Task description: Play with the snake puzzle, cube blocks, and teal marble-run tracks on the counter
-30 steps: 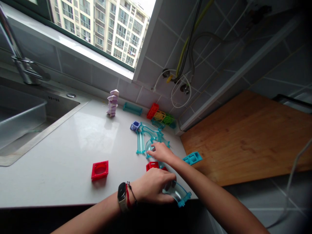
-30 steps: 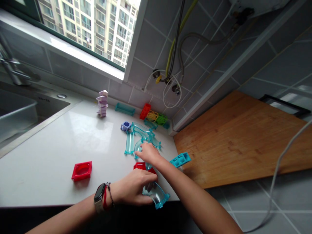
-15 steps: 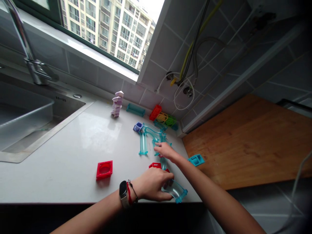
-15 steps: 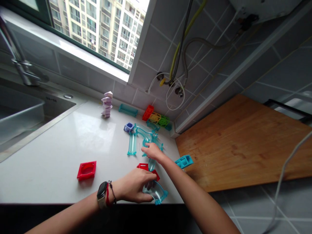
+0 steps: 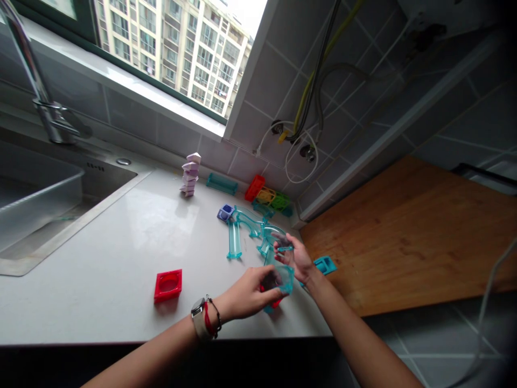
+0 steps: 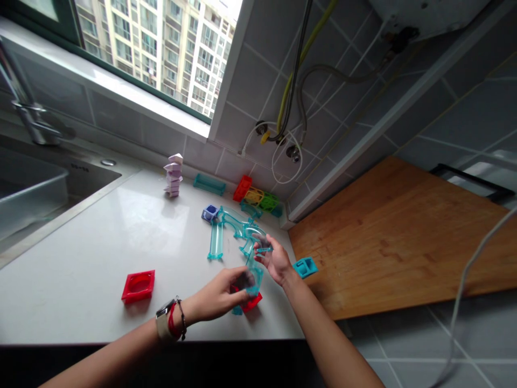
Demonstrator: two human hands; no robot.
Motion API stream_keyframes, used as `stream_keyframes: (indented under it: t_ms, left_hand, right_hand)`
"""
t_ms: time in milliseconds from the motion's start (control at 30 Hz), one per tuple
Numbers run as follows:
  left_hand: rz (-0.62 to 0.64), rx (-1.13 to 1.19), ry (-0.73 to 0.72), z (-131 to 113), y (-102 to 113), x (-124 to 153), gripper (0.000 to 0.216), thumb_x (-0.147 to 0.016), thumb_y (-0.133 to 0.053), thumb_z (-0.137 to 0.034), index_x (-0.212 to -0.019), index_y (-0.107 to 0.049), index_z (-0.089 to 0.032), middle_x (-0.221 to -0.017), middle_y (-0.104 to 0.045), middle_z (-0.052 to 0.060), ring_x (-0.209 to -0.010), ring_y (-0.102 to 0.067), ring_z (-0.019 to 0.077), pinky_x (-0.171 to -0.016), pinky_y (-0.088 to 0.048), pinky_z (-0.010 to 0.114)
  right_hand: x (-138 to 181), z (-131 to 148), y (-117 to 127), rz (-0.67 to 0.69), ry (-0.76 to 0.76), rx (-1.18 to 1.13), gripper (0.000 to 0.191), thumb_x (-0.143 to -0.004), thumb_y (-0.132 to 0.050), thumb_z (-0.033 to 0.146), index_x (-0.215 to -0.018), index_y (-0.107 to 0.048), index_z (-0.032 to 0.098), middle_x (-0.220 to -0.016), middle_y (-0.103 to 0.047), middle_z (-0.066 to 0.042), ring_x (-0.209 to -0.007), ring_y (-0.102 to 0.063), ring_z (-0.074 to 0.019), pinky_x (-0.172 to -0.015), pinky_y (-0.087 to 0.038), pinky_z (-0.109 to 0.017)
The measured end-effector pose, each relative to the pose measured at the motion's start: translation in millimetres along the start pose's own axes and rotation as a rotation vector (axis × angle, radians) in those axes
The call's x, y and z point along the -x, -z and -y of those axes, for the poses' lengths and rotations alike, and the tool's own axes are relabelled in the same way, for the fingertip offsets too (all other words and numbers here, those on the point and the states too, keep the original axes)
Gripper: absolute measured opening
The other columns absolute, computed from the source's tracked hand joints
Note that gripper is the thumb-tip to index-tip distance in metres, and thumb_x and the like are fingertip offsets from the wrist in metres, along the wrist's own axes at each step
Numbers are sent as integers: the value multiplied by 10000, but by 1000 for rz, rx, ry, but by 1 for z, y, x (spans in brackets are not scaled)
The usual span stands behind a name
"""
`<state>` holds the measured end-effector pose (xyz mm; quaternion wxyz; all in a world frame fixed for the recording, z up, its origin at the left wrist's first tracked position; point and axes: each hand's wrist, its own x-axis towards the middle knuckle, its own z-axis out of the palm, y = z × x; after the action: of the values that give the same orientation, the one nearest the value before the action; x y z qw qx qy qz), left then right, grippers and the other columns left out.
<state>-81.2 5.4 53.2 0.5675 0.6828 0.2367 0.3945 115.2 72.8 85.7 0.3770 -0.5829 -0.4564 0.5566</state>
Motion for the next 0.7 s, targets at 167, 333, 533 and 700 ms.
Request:
stream_keyframes:
  t_ms: [167, 333, 533, 700]
  left_hand:
    - [-286, 517, 225, 4, 9, -13, 515, -916, -594, -665, -1002, -613, -158, -827, -691, 44, -689, -684, 175, -625, -514, 271]
    - [-354, 709, 353, 5, 14, -15, 659, -837, -648, -734, -1127, -639, -143, -1016, -693, 115, -780, -723, 214, -656, -580, 319]
    - [-353, 677, 353, 10, 18, -12, 695, -853, -588, -768, -1121, -704, -137, -1119, -692, 133, -863, -717, 232, -704, -583, 337]
    - [-327, 698, 360, 10, 19, -12, 706, -867, -563, -768, -1163, -700, -141, -1118, -685, 126, -830, -713, 219, -685, -576, 326]
  right_hand:
    - [44, -1, -2, 87, 200, -205, 467, -920, -675, 452, -1350, -621, 276, -1245, -708, -79, -1153, -662, -237, -976, -541, -397]
    - [70, -1, -9, 131, 299, -64, 621, -858, -811, 348, -1429, -571, 307, -1291, -712, -85, -1246, -641, -255, -1090, -488, -451]
    - [75, -3, -5, 125, 324, 152, 524, -843, -824, 348, -1340, -675, 274, -1388, -666, -108, -1214, -661, -299, -1056, -526, -508]
    - [79, 0, -4, 116, 367, 293, 525, -834, -822, 348, -1336, -686, 275, -1406, -652, -92, -1270, -621, -320, -1086, -507, -531]
